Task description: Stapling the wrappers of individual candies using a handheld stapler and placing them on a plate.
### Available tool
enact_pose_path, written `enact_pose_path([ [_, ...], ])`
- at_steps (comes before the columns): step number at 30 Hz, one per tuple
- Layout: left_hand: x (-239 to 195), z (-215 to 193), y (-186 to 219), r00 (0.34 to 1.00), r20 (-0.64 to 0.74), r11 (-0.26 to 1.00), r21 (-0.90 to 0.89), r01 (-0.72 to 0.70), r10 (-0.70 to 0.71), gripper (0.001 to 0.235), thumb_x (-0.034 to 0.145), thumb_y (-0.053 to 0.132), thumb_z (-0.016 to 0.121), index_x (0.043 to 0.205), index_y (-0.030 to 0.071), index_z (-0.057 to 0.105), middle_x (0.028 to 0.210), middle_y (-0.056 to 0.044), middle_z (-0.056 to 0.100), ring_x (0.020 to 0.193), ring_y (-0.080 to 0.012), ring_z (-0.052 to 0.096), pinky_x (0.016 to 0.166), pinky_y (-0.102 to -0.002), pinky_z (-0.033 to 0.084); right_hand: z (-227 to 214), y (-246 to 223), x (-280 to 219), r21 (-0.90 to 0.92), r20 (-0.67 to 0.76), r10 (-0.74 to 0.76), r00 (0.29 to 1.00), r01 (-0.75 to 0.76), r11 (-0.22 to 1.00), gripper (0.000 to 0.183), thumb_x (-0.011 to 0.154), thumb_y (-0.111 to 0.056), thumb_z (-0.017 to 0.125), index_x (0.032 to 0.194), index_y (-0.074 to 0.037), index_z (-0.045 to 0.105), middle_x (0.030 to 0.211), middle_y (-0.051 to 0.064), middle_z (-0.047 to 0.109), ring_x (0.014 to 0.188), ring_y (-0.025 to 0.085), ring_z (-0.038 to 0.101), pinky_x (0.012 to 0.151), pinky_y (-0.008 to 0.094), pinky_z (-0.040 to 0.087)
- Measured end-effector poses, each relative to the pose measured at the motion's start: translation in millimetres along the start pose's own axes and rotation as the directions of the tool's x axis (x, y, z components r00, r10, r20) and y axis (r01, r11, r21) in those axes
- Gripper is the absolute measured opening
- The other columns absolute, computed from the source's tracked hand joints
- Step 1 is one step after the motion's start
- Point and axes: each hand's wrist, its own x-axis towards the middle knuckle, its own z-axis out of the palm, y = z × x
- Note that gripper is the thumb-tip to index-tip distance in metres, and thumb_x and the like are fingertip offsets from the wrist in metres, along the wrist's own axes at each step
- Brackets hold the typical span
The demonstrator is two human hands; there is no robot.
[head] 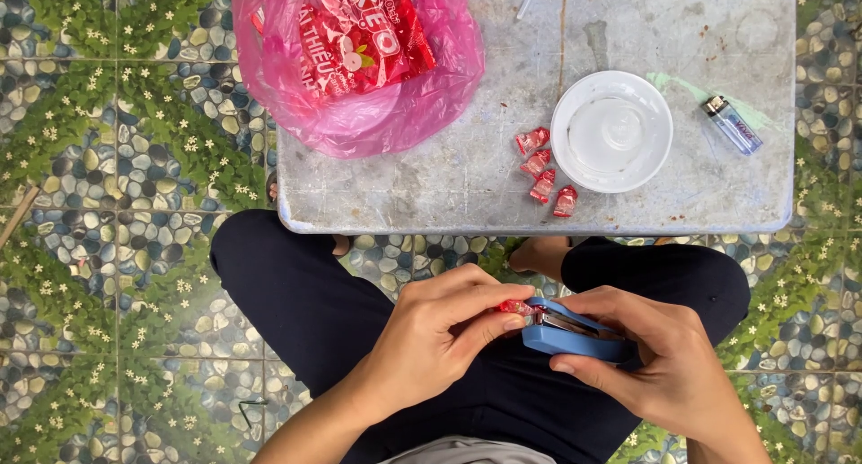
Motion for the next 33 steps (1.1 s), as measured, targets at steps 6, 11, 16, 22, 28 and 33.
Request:
enact_pose_path([
  [6, -1.6, 0.1, -3.9, 1.0, 0.006, 1.0, -0.021, 0.005, -0.005, 0.027, 0.098, 0.006, 0.071, 0.125, 0.005, 0.07, 0.098, -0.008, 0.068, 0.077, -0.0149, 0.067, 0.071, -0.026, 0.056, 2.9, 5.9, 0.1, 0.024, -0.013, 0.018, 1.0, -0.017, 1.0, 0.044, 0.071, -0.025, 0.089, 0.111, -0.01, 0.076, 0.101, 0.001, 0.083, 0.085, 0.009, 0.081, 0.077, 0.022, 0.067],
  [11, -3.3, -2.8, 1.3, 0.996, 0.084, 1.0, -0.018, 0.007, -0.006, 0.033, 0.105, 0.003, 0.061, 0.138, 0.007, 0.062, 0.106, -0.009, 0.066, 0.086, -0.0172, 0.068, 0.076, -0.027, 0.054, 4.0, 4.4, -1.7, -0.008, -0.058, 0.002, 0.998, -0.002, 1.0, 0.044, 0.07, -0.024, 0.09, 0.109, -0.011, 0.074, 0.103, 0.003, 0.082, 0.084, 0.01, 0.08, 0.074, 0.022, 0.064],
  [16, -5.3, -0.6, 0.3, 0.997, 0.073, 0.999, 0.002, -0.033, 0.033, 0.033, 0.106, 0.003, 0.061, 0.138, 0.007, 0.061, 0.107, -0.01, 0.066, 0.088, -0.0183, 0.066, 0.075, -0.028, 0.055, 3.9, 1.5, -4.8, -0.038, -0.069, -0.032, 0.997, 0.03, 0.999, 0.047, 0.068, -0.026, 0.091, 0.11, -0.011, 0.075, 0.103, 0.002, 0.082, 0.087, 0.009, 0.081, 0.079, 0.022, 0.066],
  [22, -4.7, -0.4, 0.5, 0.996, 0.07, 0.999, -0.01, -0.053, 0.053, 0.034, 0.104, 0.0, 0.063, 0.138, 0.006, 0.061, 0.107, -0.011, 0.066, 0.088, -0.0181, 0.069, 0.077, -0.027, 0.058, 4.7, 3.3, -6.3, -0.067, -0.073, -0.042, 0.996, 0.037, 0.997, 0.05, 0.067, -0.028, 0.092, 0.111, -0.01, 0.074, 0.104, 0.002, 0.081, 0.084, 0.007, 0.079, 0.076, 0.021, 0.067],
  [28, -4.9, -0.9, 0.4, 0.996, 0.067, 0.998, -0.007, -0.059, 0.059, 0.033, 0.105, 0.002, 0.062, 0.138, 0.006, 0.061, 0.107, -0.011, 0.066, 0.088, -0.0182, 0.071, 0.079, -0.027, 0.059, 5.5, 1.7, -5.1, -0.058, -0.077, -0.025, 0.997, 0.02, 0.998, 0.047, 0.069, -0.028, 0.09, 0.11, -0.011, 0.074, 0.103, 0.003, 0.082, 0.083, 0.01, 0.079, 0.073, 0.022, 0.063],
  [33, -3.3, -1.9, 0.8, 0.996, 0.081, 0.998, 0.046, -0.043, 0.039, 0.031, 0.106, 0.008, 0.061, 0.137, 0.007, 0.062, 0.109, -0.009, 0.066, 0.092, -0.0182, 0.069, 0.081, -0.028, 0.056, 4.9, 0.2, -3.3, -0.053, -0.069, -0.004, 0.998, 0.0, 0.999, 0.044, 0.072, -0.029, 0.088, 0.11, -0.012, 0.074, 0.102, 0.002, 0.083, 0.077, 0.01, 0.079, 0.069, 0.022, 0.062],
])
